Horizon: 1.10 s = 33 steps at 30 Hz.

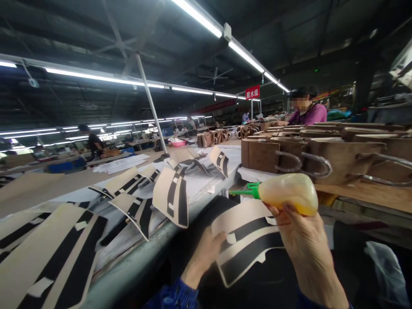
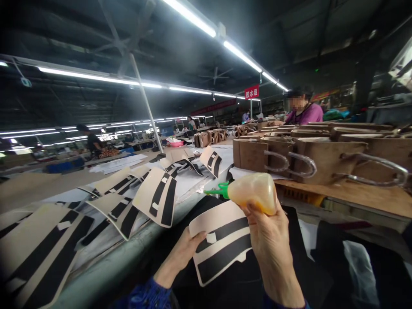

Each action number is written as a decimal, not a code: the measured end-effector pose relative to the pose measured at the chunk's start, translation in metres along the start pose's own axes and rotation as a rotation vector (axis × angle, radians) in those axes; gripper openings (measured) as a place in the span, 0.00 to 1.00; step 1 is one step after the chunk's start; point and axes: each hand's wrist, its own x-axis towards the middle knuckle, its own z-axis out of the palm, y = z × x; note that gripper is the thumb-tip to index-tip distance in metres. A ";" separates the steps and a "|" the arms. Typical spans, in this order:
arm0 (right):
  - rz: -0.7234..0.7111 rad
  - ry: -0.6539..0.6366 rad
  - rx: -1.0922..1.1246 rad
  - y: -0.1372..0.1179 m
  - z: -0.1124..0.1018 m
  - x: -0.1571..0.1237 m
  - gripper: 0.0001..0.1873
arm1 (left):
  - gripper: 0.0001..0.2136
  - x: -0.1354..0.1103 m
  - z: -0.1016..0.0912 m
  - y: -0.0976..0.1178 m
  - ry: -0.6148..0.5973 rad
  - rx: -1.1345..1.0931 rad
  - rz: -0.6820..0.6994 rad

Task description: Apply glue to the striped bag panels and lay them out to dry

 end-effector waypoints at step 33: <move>0.092 -0.309 -0.069 0.006 0.006 -0.036 0.25 | 0.06 -0.036 0.048 0.074 -0.152 -0.248 0.219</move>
